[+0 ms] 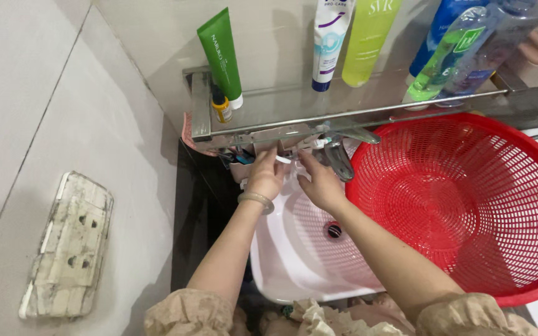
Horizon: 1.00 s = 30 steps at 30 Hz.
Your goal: The person organizes bathroom items by transferring toiletries and grooming tools from a red basket to a glass shelf and a pink organizer. They place tubes, bottles, toothbrushes, a hairbrush, and razors into designated spots, then wash their hands.
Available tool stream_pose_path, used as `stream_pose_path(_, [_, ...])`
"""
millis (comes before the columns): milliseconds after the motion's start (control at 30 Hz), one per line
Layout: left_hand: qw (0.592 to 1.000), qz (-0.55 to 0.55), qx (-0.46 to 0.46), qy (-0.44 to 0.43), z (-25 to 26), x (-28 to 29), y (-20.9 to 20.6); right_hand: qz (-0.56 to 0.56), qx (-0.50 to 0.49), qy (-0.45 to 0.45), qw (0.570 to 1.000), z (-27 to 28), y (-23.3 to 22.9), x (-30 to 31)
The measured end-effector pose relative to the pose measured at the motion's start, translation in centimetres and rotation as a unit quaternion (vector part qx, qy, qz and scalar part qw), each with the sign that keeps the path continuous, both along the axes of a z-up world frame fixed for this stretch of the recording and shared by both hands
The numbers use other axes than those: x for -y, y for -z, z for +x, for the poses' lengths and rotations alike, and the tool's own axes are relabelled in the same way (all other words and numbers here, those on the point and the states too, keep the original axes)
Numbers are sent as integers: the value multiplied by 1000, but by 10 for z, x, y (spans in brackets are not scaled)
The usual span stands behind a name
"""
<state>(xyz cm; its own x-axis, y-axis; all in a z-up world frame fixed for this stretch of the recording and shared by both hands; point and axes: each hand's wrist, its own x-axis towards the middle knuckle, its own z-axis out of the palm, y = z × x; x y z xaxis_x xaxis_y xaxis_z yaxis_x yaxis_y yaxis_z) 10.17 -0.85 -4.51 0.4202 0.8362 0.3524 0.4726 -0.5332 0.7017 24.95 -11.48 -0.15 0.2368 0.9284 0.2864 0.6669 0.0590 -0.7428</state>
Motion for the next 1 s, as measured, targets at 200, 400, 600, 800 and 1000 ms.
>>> stream_pose_path(200, [998, 23, 46, -33, -2, 5, 29, 11, -35, 22, 999, 10, 1, 9])
stream_pose_path(400, [994, 27, 78, -68, -18, 26, -5, 8, -78, 41, 996, 21, -8, 27])
stream_pose_path(600, [990, 78, 104, -58, 3, 76, -53, 5, -123, 63, 990, 46, -31, 58])
stream_pose_path(800, [983, -82, 160, -28, 60, 131, -40, 89, -52, 104, 989, 109, -45, 116])
stream_pose_path(1000, [897, -400, 161, -100, 115, 188, -12, 121, 145, 294, 937, 210, -72, 225])
